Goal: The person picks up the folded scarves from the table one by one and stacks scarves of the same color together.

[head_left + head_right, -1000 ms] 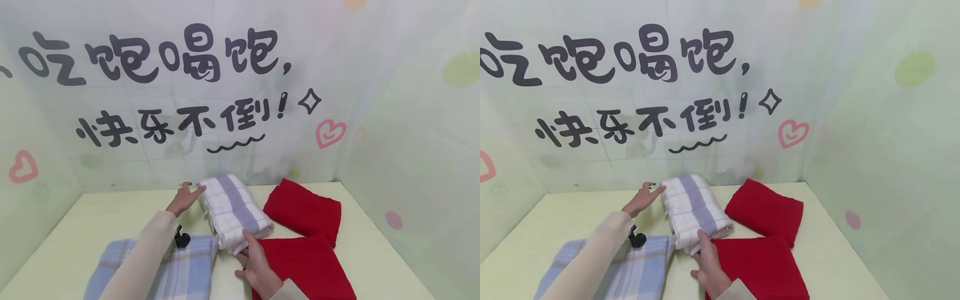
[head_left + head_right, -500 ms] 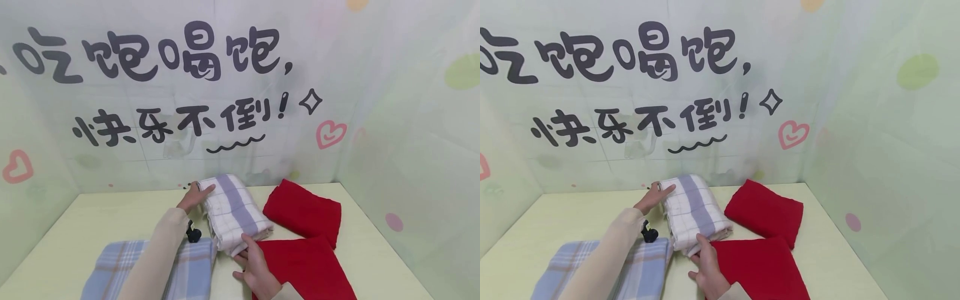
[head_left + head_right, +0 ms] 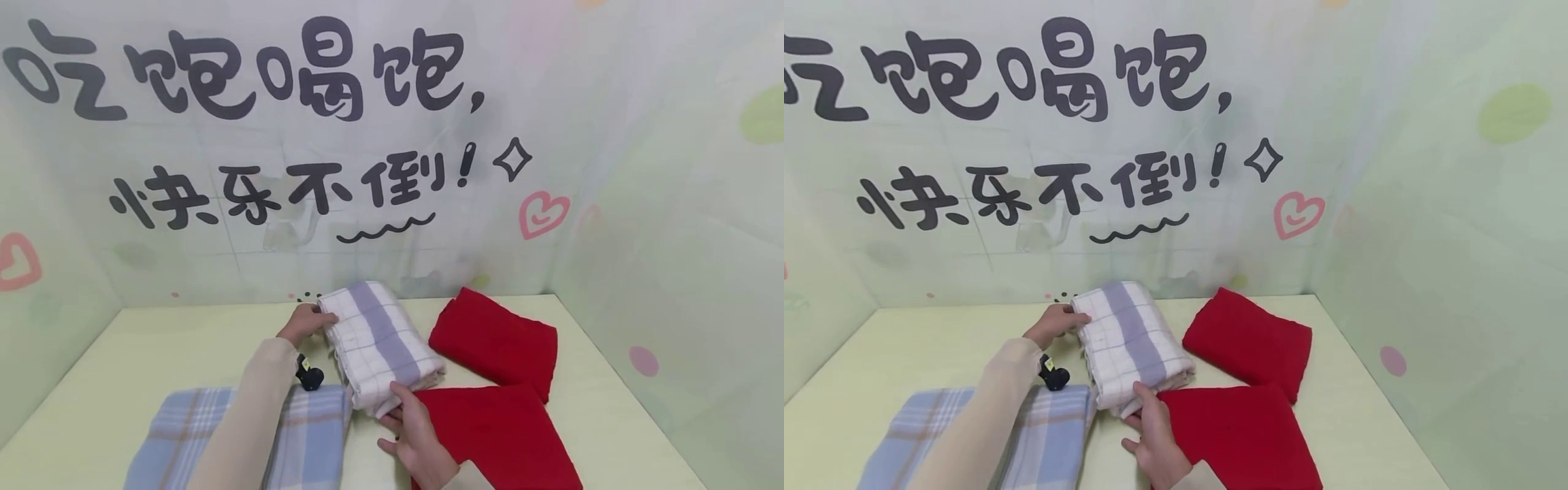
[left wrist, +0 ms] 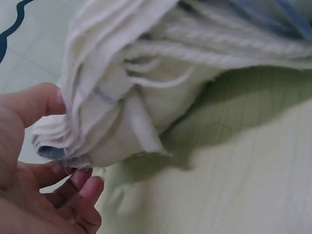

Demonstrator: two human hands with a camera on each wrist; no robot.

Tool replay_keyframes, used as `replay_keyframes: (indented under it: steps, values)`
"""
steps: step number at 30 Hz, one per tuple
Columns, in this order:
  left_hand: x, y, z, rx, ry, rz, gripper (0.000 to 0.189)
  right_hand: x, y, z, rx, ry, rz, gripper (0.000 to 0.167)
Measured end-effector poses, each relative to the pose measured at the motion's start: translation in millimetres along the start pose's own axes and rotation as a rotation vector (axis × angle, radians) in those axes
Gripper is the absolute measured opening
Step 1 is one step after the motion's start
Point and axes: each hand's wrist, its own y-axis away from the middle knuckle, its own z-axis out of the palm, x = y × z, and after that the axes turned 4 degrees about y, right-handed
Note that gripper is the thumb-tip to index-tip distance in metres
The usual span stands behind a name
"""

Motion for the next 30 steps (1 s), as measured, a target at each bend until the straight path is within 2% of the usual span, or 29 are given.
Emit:
replay_keyframes:
  steps: [5, 7, 12, 15, 20, 26, 30]
  values:
    - [0.1, 4.7, -6.2, 0.004, 0.037, -0.031, 0.059, 1.1, 0.3, 0.2, -0.021, -0.003, -0.006, 0.032]
    - [-0.7, 7.7, -8.2, -0.005, 0.092, -0.046, 0.054, 1.8, 0.5, 0.7, -0.026, -0.003, -0.001, 0.032]
    - [-1.6, 17.6, -14.0, -0.076, 0.216, -0.104, 0.051, 4.3, -0.8, 0.7, -0.038, -0.012, 0.025, 0.034]
    - [-2.8, 21.4, -15.6, -0.093, 0.250, -0.136, 0.052, 5.6, -1.1, 1.0, -0.045, -0.013, 0.023, 0.032]
    - [-4.9, 26.5, -14.7, -0.084, 0.335, -0.125, 0.050, 7.6, 0.3, 4.5, -0.028, -0.027, -0.024, 0.023]
    - [-1.1, 30.9, -14.3, -0.041, 0.399, -0.095, 0.052, 7.2, -1.9, 8.2, -0.077, -0.070, -0.144, 0.052]
    - [7.4, 32.5, -17.5, 0.001, 0.420, -0.090, 0.058, 1.3, -4.9, 10.5, -0.080, -0.080, -0.177, 0.056]
